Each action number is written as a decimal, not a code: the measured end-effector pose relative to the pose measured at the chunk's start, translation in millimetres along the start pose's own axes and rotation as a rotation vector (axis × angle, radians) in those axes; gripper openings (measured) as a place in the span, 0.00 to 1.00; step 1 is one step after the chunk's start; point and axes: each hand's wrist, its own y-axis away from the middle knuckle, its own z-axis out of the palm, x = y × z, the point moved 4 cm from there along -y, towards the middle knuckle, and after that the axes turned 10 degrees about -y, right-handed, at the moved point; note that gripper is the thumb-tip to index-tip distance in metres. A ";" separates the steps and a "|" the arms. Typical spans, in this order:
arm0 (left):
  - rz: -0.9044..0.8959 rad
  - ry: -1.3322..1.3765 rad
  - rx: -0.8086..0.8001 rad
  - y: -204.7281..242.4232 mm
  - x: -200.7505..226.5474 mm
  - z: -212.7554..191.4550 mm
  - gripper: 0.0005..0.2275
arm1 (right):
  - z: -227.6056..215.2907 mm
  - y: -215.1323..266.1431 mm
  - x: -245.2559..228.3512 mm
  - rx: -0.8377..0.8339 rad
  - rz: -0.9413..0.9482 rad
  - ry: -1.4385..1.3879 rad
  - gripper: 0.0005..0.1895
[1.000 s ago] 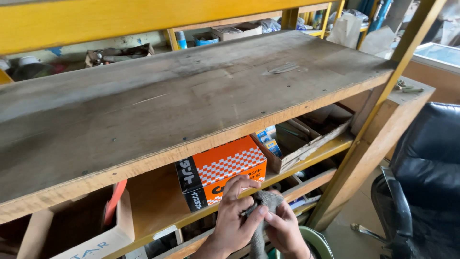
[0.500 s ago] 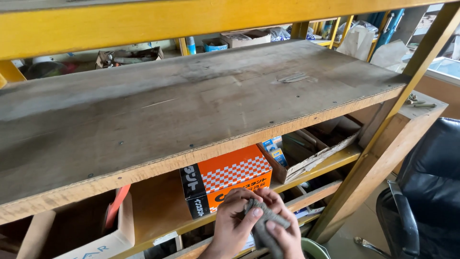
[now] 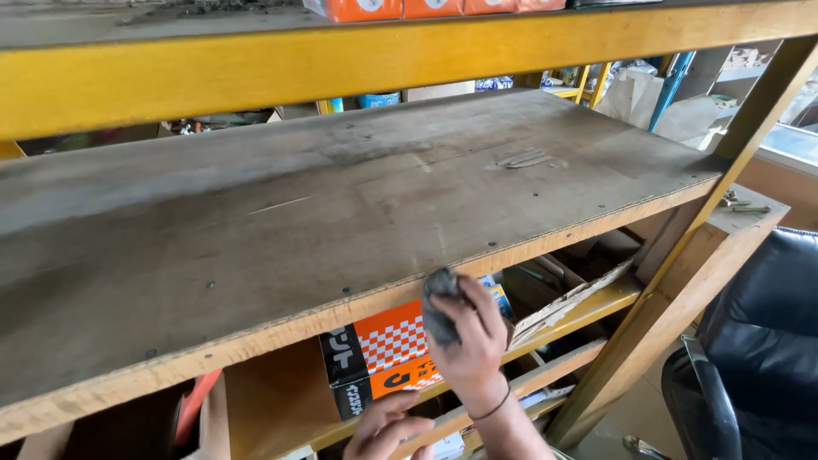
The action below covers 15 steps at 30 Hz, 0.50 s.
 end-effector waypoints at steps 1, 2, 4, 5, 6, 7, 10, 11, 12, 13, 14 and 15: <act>0.002 0.001 -0.004 -0.3 -15.9 -9.8 0.09 | -1.5 9.2 6.8 0.002 0.002 0.004 0.11; 0.095 -0.070 0.051 -0.4 -28.7 -21.1 0.11 | -4.4 19.2 15.5 0.026 0.046 0.015 0.15; 0.188 -0.137 0.105 -6.9 -47.0 -53.4 0.13 | -4.5 18.3 23.4 0.048 0.089 0.030 0.18; 0.303 -0.245 0.142 -12.5 -47.5 -74.9 0.12 | -5.8 7.2 22.7 0.139 0.089 0.101 0.15; 0.417 -0.352 0.164 -15.7 -47.6 -98.6 0.12 | -8.5 0.1 18.1 0.231 0.102 0.180 0.12; 0.417 -0.347 0.147 -14.7 -60.4 -115.2 0.12 | -3.2 3.4 8.6 0.230 0.115 0.191 0.12; 0.203 -0.524 0.202 -45.0 -76.5 -163.1 0.15 | 15.2 7.4 -7.3 0.137 0.079 0.139 0.16; 0.400 -0.632 0.260 -61.8 -49.0 -178.1 0.07 | 19.8 13.7 -10.3 0.056 0.043 0.129 0.14; 0.598 -0.735 0.301 -74.2 -22.1 -195.1 0.05 | 23.4 25.4 -18.9 -0.025 0.025 0.123 0.11; 0.599 -0.726 0.284 -80.3 -14.9 -200.6 0.05 | 20.6 20.1 -19.6 -0.029 0.041 0.134 0.11; 0.613 -0.686 0.375 -89.7 -7.9 -206.4 0.03 | 15.0 9.9 -12.8 0.077 0.082 0.191 0.14; 0.625 -0.643 0.466 -98.1 -0.7 -212.7 0.04 | 9.0 0.2 -7.3 0.183 0.122 0.247 0.18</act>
